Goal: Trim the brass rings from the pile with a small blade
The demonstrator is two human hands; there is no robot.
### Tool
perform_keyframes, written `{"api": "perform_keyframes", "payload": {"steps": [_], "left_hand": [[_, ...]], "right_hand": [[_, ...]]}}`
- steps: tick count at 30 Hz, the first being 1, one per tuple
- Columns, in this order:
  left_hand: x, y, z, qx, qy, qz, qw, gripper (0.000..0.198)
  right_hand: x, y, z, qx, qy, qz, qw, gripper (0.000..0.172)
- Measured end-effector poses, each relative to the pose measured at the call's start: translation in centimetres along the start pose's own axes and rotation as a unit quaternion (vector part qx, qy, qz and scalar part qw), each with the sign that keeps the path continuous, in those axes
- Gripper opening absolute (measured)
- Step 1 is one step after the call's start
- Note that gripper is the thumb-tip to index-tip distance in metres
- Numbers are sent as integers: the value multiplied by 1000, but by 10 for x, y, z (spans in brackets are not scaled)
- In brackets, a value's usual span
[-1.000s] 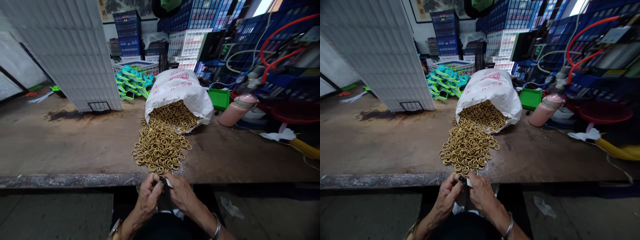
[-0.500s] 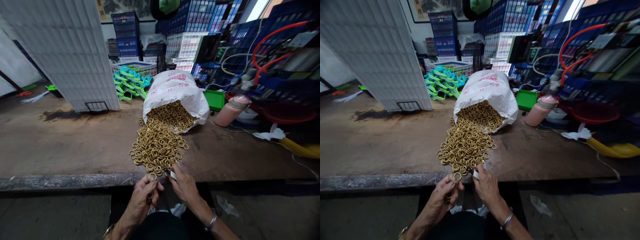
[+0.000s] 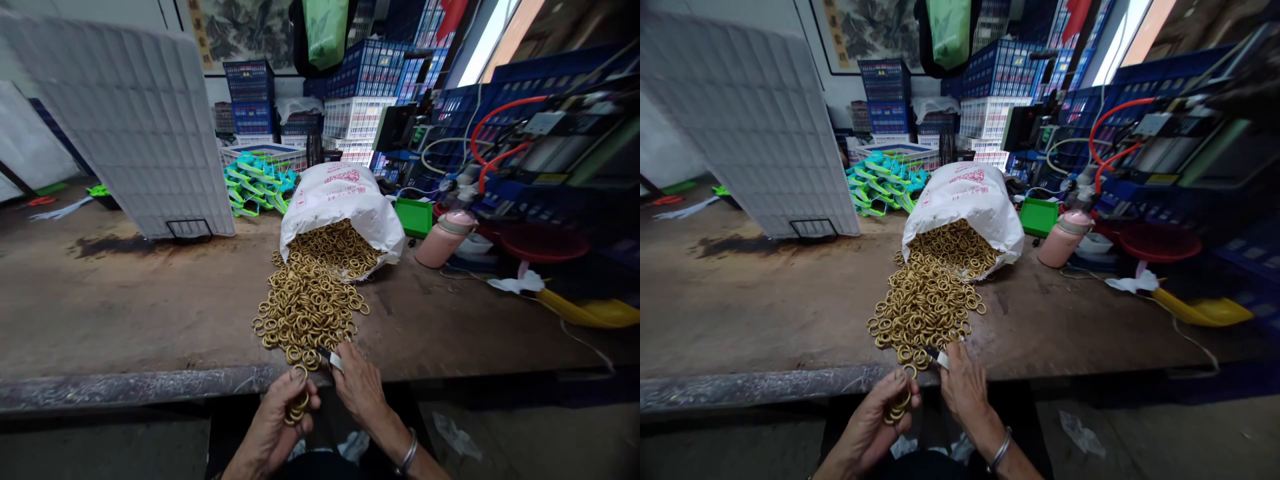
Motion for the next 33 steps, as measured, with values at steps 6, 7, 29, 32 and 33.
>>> {"api": "perform_keyframes", "payload": {"steps": [6, 7, 29, 32, 33], "left_hand": [[12, -1, 6, 154, 32, 86, 984, 29], [13, -1, 7, 180, 37, 92, 979, 30], [3, 5, 10, 307, 47, 106, 945, 29], [4, 1, 6, 268, 41, 60, 961, 32], [4, 0, 4, 262, 39, 56, 963, 32]], "right_hand": [[-7, -1, -8, 142, -1, -100, 985, 15], [-8, -4, -11, 157, 2, -123, 980, 15], [-4, -29, -13, 467, -145, 10, 872, 26], [-4, -32, -16, 440, -123, -4, 890, 21], [-4, -32, -16, 431, -120, -8, 894, 20]]}}
Point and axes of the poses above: each hand's wrist, its own x-axis towards the middle knuckle, its own z-axis out of the palm, y = z × x, the point moved 1 cm from there along x, towards the middle knuckle, and after that the axes turned 8 degrees about -y, right-handed, at the moved point
